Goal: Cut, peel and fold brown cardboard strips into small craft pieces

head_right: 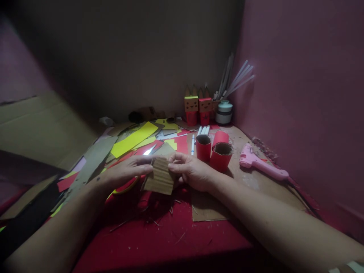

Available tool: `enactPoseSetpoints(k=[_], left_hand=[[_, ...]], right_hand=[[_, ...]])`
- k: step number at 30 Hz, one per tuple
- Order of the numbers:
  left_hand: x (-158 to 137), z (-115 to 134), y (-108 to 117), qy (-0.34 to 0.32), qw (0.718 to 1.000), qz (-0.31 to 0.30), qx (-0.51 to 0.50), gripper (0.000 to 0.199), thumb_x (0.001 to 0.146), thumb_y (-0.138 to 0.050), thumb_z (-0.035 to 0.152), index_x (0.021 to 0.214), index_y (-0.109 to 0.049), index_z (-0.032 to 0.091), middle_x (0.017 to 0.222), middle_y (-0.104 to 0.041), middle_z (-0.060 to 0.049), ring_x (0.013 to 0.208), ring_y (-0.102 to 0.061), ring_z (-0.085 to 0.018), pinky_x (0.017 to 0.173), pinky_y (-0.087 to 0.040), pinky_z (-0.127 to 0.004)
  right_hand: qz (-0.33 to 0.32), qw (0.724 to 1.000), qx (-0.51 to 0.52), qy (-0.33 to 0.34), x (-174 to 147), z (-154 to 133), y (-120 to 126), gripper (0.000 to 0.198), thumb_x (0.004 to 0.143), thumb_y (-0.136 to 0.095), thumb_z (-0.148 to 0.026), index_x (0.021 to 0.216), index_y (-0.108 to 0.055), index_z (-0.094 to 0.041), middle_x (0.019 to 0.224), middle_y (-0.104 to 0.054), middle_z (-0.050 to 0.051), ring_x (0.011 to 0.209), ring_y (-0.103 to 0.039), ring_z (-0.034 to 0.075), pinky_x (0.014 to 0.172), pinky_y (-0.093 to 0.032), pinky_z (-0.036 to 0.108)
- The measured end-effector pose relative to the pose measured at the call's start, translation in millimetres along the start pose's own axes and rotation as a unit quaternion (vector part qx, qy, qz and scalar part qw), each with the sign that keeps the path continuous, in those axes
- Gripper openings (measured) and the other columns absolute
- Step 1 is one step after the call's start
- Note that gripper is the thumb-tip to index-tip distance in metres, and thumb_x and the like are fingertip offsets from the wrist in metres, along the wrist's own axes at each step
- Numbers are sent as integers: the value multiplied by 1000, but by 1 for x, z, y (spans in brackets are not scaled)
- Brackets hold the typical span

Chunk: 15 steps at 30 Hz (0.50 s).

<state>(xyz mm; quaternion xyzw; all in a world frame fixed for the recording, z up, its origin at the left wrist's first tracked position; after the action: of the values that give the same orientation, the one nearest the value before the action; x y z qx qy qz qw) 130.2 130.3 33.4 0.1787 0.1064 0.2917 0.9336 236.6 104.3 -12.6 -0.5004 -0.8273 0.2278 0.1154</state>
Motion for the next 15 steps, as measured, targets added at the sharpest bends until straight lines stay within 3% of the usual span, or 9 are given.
enactPoseSetpoints(k=[5, 9, 12, 15], left_hand=[[0, 0, -6, 9, 1000, -10, -8, 41, 85, -58, 40, 124, -59, 27, 124, -63, -4, 114, -56, -25, 95, -43, -37], [0, -3, -5, 26, 999, 42, -7, 44, 84, -59, 42, 125, -58, 28, 119, -65, -4, 110, -57, -25, 89, -46, -34], [2, -9, -7, 42, 996, 66, -39, 45, 84, -57, 44, 127, -55, 29, 104, -69, -4, 83, -65, -20, 71, -50, -30], [4, -15, -12, 51, 994, 64, -78, 42, 86, -53, 46, 123, -57, 26, 85, -68, -3, 50, -57, -12, 49, -46, -25]], right_hand=[[18, 1000, 2, -16, 0, 3, 2, 32, 66, -78, -25, 80, -50, -20, 72, -58, -3, 63, -57, 11, 56, -46, 24], [52, 998, -30, 14, 0, 0, 6, 29, 68, -77, -26, 82, -53, -19, 77, -59, -1, 66, -58, 12, 54, -45, 23], [84, 992, -77, 49, -3, -6, 6, 23, 73, -72, -29, 86, -54, -20, 78, -58, -1, 64, -56, 11, 52, -42, 22], [96, 980, -155, 85, -6, -13, 2, 24, 77, -68, -33, 94, -55, -21, 89, -59, 2, 75, -58, 14, 61, -48, 27]])
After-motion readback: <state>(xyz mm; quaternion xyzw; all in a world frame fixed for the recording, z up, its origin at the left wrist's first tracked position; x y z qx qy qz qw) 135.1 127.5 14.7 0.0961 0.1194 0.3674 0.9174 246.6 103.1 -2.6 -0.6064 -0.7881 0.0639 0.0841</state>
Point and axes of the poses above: each hand's wrist, its own x-axis towards the middle knuckle, its own y-axis out of the back of the hand, z = x × y, the point moved 8 cm from there along x, towards the middle knuckle
